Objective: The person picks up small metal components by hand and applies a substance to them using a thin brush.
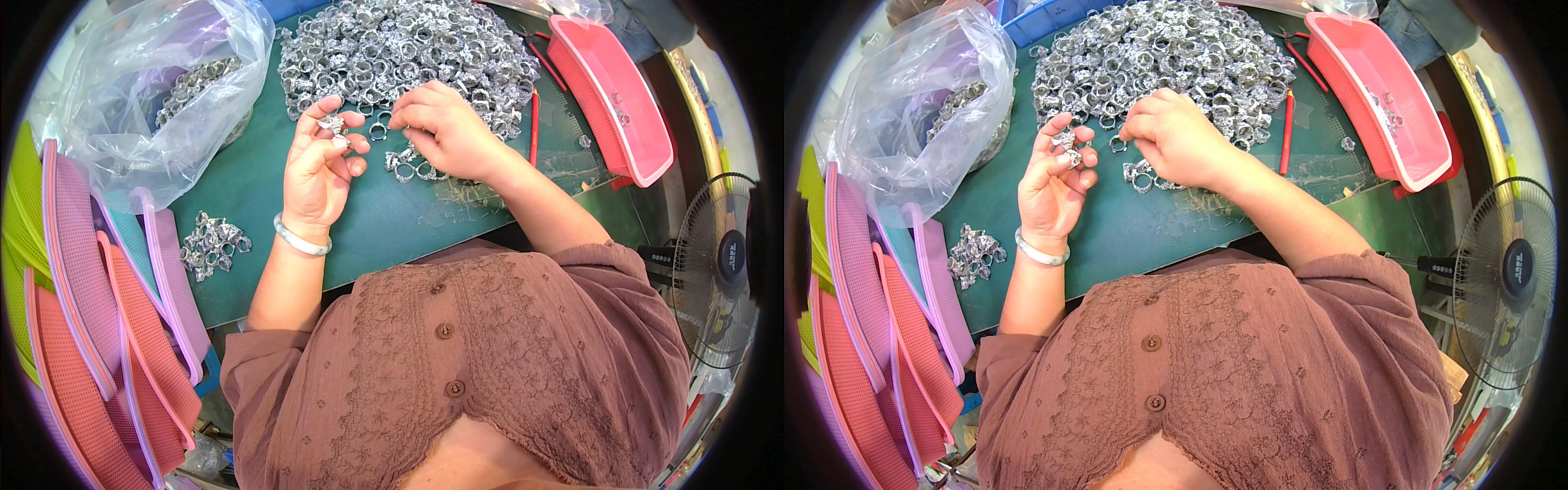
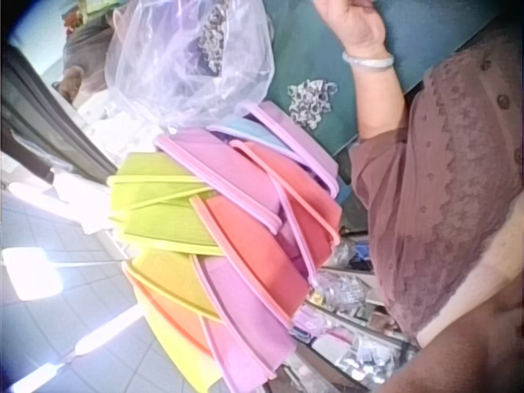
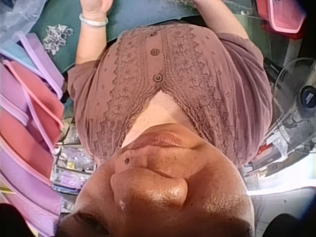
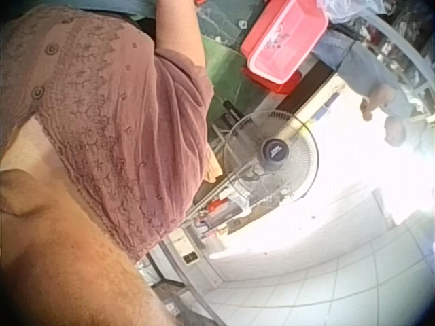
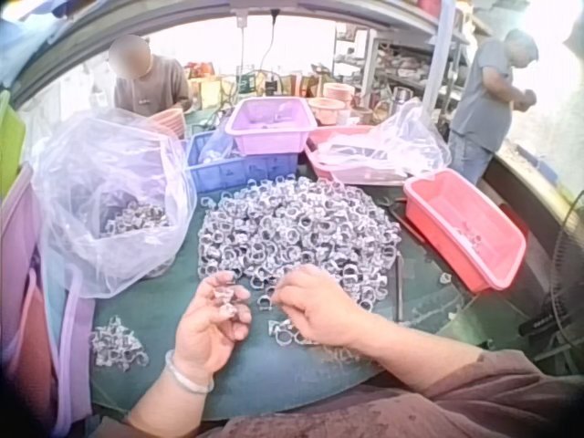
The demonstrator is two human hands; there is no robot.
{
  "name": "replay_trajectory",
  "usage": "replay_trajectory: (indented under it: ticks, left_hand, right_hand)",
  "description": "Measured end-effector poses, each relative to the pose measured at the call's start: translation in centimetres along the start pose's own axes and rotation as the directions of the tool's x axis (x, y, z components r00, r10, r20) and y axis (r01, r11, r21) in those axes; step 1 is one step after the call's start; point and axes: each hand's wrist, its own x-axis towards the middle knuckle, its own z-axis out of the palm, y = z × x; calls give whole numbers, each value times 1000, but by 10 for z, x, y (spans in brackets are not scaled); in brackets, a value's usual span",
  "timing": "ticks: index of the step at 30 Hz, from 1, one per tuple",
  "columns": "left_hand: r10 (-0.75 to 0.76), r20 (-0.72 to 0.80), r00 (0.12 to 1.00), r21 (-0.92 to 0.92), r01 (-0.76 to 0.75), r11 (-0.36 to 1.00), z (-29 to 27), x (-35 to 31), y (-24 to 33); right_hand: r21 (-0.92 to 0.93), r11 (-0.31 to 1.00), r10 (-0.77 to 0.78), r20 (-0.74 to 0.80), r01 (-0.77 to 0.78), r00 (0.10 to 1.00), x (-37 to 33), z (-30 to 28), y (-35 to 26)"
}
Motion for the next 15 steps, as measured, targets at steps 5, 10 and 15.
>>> replay_trajectory:
  ticks: [5, 10, 15]
  left_hand:
    - [-29, -45, 999, -37, 27, 999, -15, 3, -4]
    - [-38, -162, 986, 37, 45, 998, -11, 4, -4]
    - [-49, -248, 968, 198, 100, 975, -6, 5, -3]
  right_hand:
    - [-262, 964, -36, 2, 35, 999, 5, 14, 1]
    - [-470, 882, -2, 75, 37, 997, 20, 24, 4]
    - [-465, 883, -24, 82, 60, 996, 22, 30, 8]
